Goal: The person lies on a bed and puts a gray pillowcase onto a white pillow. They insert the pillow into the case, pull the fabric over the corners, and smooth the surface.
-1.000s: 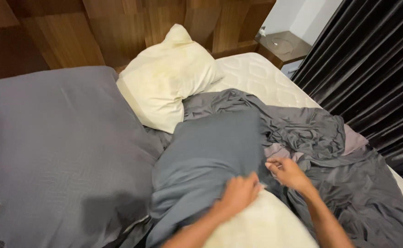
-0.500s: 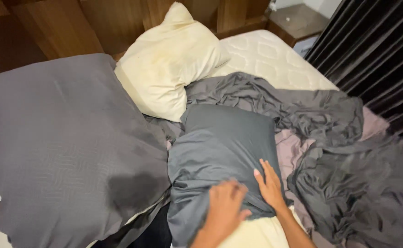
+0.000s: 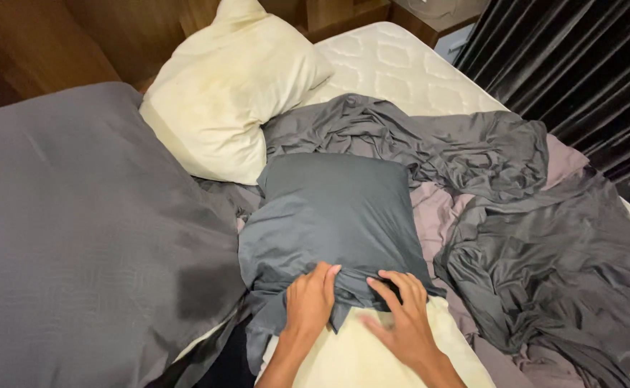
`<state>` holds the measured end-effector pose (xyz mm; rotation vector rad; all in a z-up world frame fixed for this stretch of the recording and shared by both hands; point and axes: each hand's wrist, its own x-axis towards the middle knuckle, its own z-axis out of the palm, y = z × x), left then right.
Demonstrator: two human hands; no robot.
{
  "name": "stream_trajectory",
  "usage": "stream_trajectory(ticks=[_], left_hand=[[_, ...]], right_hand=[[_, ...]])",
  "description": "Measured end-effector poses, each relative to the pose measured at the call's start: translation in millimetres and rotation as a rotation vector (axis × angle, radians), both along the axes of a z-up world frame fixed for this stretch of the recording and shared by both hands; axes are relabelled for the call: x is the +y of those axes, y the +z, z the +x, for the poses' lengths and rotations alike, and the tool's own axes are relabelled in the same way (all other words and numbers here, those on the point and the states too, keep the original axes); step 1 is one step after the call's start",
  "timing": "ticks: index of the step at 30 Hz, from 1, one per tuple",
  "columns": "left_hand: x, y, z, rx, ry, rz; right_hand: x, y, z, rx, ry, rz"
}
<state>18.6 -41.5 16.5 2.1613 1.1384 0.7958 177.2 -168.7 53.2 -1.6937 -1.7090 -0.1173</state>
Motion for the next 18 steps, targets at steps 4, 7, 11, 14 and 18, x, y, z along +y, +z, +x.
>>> stream_trajectory(ticks=[4,7,11,14,18], left_hand=[[-11.0,24.9,-9.8,-0.035,0.010,-0.189],[-17.1,44.1,-28.7,-0.059,-0.094,-0.177],[-20.0,40.5,-46.3,0.044,-0.351,-0.057],[-26.2,19.9,-56.8,0.118,-0.465,-0.095],[-38.9,-3.9,-67.7,0.139,-0.404,0.021]], right_hand=[[-6.1,-25.1,17.4,0.007,-0.014,0.019],[-16.3,-30.3,40.1,0.109,-0.032,-0.007],[-48.0,-45.4,87.8,0.478,0.055,-0.273],[-85.5,-73.8,124.7,0.477,0.181,-0.345],[-136.8,-109.0,167.3,0.603,0.199,-0.664]])
